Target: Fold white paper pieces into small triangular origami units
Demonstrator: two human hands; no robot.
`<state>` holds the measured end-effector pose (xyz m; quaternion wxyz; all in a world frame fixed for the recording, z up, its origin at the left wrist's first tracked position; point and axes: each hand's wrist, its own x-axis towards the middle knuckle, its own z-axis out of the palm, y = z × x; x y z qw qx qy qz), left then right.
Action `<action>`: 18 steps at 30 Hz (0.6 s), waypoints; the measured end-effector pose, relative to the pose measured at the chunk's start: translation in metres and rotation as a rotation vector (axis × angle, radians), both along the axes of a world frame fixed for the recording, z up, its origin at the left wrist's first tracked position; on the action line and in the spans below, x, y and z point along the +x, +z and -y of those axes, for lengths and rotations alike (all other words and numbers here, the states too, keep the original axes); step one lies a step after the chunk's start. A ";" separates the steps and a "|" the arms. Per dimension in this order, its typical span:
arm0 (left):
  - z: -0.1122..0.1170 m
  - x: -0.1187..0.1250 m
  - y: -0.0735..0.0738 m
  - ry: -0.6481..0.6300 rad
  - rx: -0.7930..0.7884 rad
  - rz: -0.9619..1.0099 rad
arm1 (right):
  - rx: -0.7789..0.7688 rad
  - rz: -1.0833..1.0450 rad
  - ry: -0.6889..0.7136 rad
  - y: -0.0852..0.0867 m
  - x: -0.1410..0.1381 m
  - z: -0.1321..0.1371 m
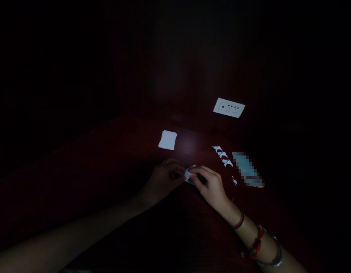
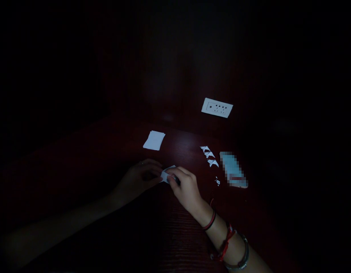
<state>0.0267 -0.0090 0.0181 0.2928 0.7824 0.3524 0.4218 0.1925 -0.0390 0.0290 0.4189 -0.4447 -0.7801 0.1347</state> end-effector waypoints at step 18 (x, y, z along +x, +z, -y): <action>0.004 0.002 0.007 0.137 0.223 -0.005 | 0.068 0.026 0.027 0.003 -0.001 0.001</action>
